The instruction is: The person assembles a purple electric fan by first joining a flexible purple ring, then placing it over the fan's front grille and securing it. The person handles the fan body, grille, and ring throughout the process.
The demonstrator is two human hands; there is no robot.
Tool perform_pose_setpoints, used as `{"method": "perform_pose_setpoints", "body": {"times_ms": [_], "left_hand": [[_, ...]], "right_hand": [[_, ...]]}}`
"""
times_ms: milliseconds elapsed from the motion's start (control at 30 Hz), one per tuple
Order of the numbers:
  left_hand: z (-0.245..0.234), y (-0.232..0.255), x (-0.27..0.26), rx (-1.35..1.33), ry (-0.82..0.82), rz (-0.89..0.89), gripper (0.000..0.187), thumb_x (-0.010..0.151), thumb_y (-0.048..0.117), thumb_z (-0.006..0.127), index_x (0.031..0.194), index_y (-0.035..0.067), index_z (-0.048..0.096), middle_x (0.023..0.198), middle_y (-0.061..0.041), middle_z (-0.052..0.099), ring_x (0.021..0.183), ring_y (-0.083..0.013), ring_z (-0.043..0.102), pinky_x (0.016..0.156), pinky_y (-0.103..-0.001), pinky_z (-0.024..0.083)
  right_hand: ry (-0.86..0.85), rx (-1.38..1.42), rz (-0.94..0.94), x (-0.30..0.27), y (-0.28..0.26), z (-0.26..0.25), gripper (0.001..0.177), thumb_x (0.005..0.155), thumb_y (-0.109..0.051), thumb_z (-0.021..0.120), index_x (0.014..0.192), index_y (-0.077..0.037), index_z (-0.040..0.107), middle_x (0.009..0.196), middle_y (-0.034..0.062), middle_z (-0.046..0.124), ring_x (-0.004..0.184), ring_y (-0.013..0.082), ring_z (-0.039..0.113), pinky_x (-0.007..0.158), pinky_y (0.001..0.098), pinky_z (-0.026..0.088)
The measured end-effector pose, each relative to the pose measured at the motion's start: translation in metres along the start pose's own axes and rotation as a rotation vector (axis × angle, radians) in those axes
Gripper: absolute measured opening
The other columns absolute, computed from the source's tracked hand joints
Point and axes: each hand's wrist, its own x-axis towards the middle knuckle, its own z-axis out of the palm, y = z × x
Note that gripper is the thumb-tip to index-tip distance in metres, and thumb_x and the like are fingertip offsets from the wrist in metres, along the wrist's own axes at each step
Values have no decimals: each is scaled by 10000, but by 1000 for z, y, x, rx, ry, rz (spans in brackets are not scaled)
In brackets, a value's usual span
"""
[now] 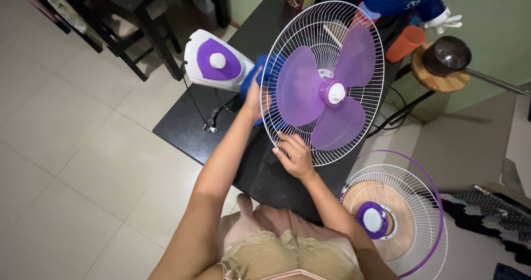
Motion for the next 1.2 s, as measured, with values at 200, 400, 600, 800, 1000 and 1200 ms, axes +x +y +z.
{"method": "perform_pose_setpoints", "body": {"times_ms": [200, 400, 600, 800, 1000, 1200], "left_hand": [[-27, 5, -6, 183, 116, -7, 598, 1045, 524, 477, 1245, -7, 666, 1087, -182, 748, 913, -286, 702, 846, -388, 558], [-51, -30, -16, -13, -95, 91, 602, 1057, 520, 386, 1271, 17, 639, 1174, -165, 723, 1047, -278, 699, 967, -415, 556], [-89, -80, -44, 202, 89, 37, 496, 1099, 461, 388, 1329, 76, 600, 1265, -103, 682, 1152, -231, 663, 1027, -408, 530], [-100, -57, -72, 491, 183, 103, 518, 1043, 400, 476, 1372, 21, 601, 1268, -109, 689, 1138, -206, 657, 1013, -370, 525], [-52, 3, -128, 1150, 312, 505, 392, 1053, 279, 551, 1257, -34, 669, 1175, -99, 735, 1090, -172, 674, 977, -327, 533], [29, 25, -175, 744, 78, 602, 350, 1070, 208, 533, 1337, -3, 614, 1257, -63, 686, 1163, -160, 644, 1040, -324, 511]], "right_hand": [[10, 1, -24, -6, 0, 1, 198, 864, -134, 783, 996, 4, 731, 1208, 182, 722, 998, 320, 681, 878, 390, 552], [2, -5, -36, -7, 5, 4, 178, 882, -144, 781, 979, -5, 728, 1189, 180, 728, 1007, 321, 681, 890, 400, 543], [-8, -15, -22, -8, 0, 3, 181, 887, -149, 782, 982, -5, 728, 1181, 171, 730, 1015, 318, 683, 897, 398, 541], [21, -18, -18, -8, 0, 5, 183, 899, -150, 776, 1000, -8, 721, 1193, 173, 724, 1049, 328, 678, 918, 408, 535], [19, -48, 3, -8, -3, 14, 221, 899, -186, 783, 1020, -11, 725, 1215, 175, 717, 1094, 329, 663, 949, 410, 524], [87, -213, -51, -29, -18, 24, 690, 799, -282, 841, 1353, 12, 554, 1506, 229, 475, 1338, 459, 498, 1107, 515, 402]]}}
